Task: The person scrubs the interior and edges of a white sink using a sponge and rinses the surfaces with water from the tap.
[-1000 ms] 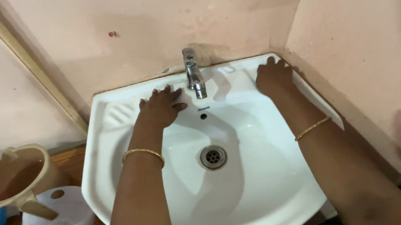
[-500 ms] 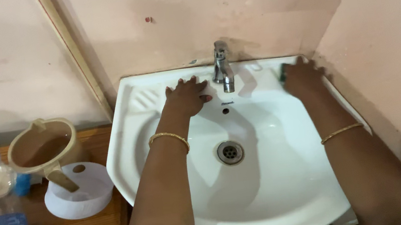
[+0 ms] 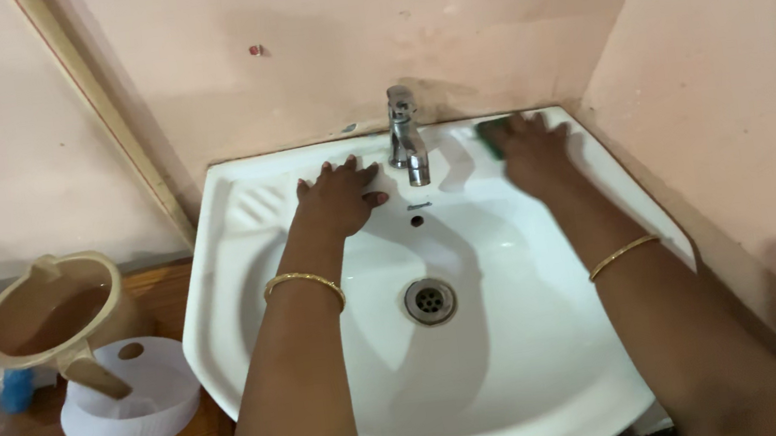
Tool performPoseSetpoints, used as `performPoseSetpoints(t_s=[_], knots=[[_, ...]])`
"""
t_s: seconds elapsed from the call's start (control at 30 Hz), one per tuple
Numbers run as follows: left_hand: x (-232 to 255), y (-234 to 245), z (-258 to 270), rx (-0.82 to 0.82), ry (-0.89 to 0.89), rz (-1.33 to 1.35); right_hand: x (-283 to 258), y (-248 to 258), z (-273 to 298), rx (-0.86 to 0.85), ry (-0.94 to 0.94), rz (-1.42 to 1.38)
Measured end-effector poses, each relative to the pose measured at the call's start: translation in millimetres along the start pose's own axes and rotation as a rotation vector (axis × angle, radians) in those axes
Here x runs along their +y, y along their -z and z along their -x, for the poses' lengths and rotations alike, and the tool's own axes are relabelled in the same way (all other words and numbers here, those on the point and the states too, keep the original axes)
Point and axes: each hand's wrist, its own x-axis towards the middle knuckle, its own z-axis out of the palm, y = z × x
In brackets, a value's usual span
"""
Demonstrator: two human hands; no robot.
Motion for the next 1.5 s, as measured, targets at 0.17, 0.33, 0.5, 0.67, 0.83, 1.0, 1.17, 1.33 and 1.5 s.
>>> performPoseSetpoints(t_s=[0.17, 0.33, 0.5, 0.67, 0.83, 1.0, 1.17, 1.33, 1.5], knots=[[-3.9, -1.8, -2.7, -0.003, -0.018, -0.012, 45.9, -15.4, 4.5, -0.073, -0.272, 0.146], [-5.7, -3.4, -3.9, -0.003, -0.017, -0.018, 60.1, -57.8, -3.5, 0.104, -0.191, 0.226], [-8.3, -4.7, -3.7, 0.027, -0.039, -0.027, 55.3, -62.5, 3.4, 0.127, -0.144, 0.058], [-7.6, -1.2, 0.3, 0.047, -0.041, -0.039, 34.2, -23.9, 36.0, 0.097, -0.114, 0.003], [-4.6, 33.0, 52.6, -0.055, 0.158, 0.005, 38.4, 5.6, 66.5, 0.118, -0.146, -0.096], [-23.2, 46.6, 159.9, 0.426, 0.188, 0.089, 32.5, 11.5, 53.4, 0.044, -0.184, -0.019], [-63.6, 14.5, 240.3, 0.343, 0.301, 0.179, 29.7, 8.7, 58.6, 0.076, -0.121, -0.056], [-87.8, -24.3, 269.3, 0.613, 0.136, 0.897, 9.8, 37.0, 69.1, 0.001, -0.198, -0.069], [-79.4, -52.0, 256.7, 0.823, 0.062, 1.1, -16.9, 99.5, 114.5, -0.147, -0.282, -0.372]])
